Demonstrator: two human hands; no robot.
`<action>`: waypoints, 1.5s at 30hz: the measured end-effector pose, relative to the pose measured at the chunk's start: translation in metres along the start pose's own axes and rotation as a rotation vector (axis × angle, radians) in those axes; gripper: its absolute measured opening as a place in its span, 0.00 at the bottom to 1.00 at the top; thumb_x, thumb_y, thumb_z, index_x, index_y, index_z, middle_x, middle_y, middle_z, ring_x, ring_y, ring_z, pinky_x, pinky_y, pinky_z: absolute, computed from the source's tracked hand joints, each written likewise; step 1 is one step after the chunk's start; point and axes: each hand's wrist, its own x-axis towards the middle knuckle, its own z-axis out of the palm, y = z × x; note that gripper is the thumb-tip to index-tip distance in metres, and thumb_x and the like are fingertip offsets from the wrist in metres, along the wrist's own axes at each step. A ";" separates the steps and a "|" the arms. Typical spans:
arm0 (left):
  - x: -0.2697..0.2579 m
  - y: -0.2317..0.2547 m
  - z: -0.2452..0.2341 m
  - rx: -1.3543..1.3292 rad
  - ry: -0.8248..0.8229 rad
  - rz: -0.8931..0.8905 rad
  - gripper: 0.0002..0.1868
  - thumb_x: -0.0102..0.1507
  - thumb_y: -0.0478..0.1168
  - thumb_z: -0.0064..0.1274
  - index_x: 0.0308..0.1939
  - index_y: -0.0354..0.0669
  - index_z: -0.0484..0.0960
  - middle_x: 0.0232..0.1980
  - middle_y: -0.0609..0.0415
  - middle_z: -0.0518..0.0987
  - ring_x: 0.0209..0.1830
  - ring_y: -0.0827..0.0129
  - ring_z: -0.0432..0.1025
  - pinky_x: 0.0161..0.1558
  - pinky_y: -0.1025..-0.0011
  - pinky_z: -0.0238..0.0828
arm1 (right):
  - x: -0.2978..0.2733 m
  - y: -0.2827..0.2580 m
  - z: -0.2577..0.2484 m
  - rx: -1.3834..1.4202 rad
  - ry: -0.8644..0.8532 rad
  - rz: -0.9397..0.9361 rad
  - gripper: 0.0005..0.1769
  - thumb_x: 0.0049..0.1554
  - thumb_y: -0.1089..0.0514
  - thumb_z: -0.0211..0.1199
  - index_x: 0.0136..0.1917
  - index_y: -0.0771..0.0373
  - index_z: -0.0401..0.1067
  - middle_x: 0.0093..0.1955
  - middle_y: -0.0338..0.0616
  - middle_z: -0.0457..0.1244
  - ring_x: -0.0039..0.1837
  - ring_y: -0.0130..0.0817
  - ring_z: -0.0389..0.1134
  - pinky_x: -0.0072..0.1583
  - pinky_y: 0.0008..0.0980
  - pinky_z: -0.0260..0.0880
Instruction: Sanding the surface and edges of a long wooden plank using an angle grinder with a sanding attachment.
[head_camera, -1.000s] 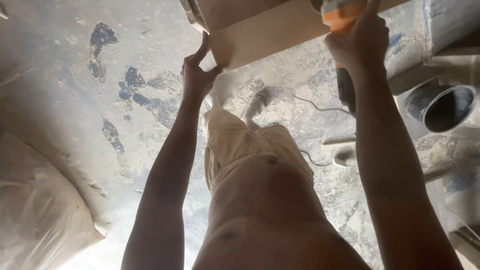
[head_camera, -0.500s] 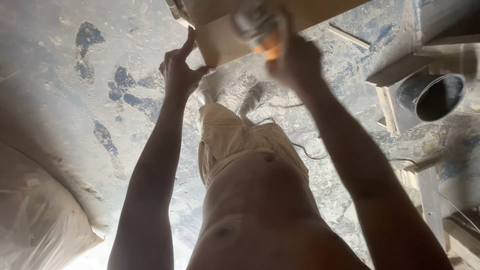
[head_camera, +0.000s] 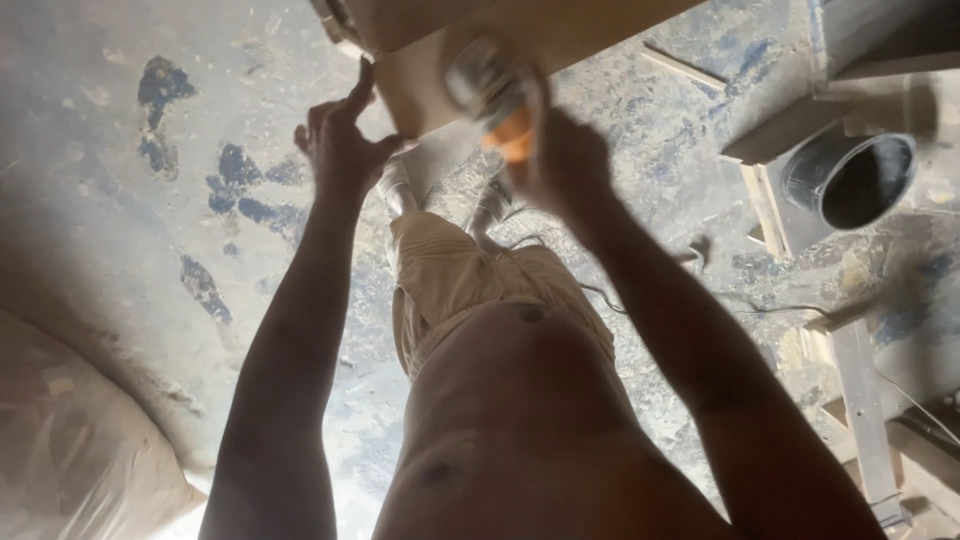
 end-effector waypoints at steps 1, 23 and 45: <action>0.001 0.002 -0.003 -0.003 0.001 0.015 0.55 0.52 0.69 0.70 0.76 0.74 0.55 0.56 0.57 0.83 0.58 0.51 0.68 0.57 0.36 0.59 | -0.002 0.003 0.001 0.000 0.012 0.009 0.57 0.53 0.57 0.71 0.81 0.59 0.34 0.48 0.49 0.69 0.39 0.40 0.72 0.35 0.30 0.75; -0.008 0.017 -0.023 -0.003 -0.038 0.001 0.54 0.55 0.65 0.71 0.79 0.61 0.58 0.51 0.58 0.87 0.63 0.43 0.68 0.57 0.23 0.46 | 0.046 0.210 -0.072 -0.073 0.377 0.359 0.25 0.45 0.58 0.67 0.56 0.61 0.67 0.50 0.44 0.65 0.50 0.42 0.65 0.43 0.37 0.68; -0.004 0.043 -0.043 0.025 -0.189 -0.212 0.49 0.59 0.49 0.71 0.80 0.63 0.59 0.37 0.65 0.82 0.68 0.55 0.67 0.69 0.31 0.37 | 0.066 0.213 -0.098 -0.111 0.391 0.267 0.29 0.46 0.54 0.71 0.58 0.70 0.73 0.47 0.56 0.68 0.49 0.56 0.70 0.46 0.50 0.70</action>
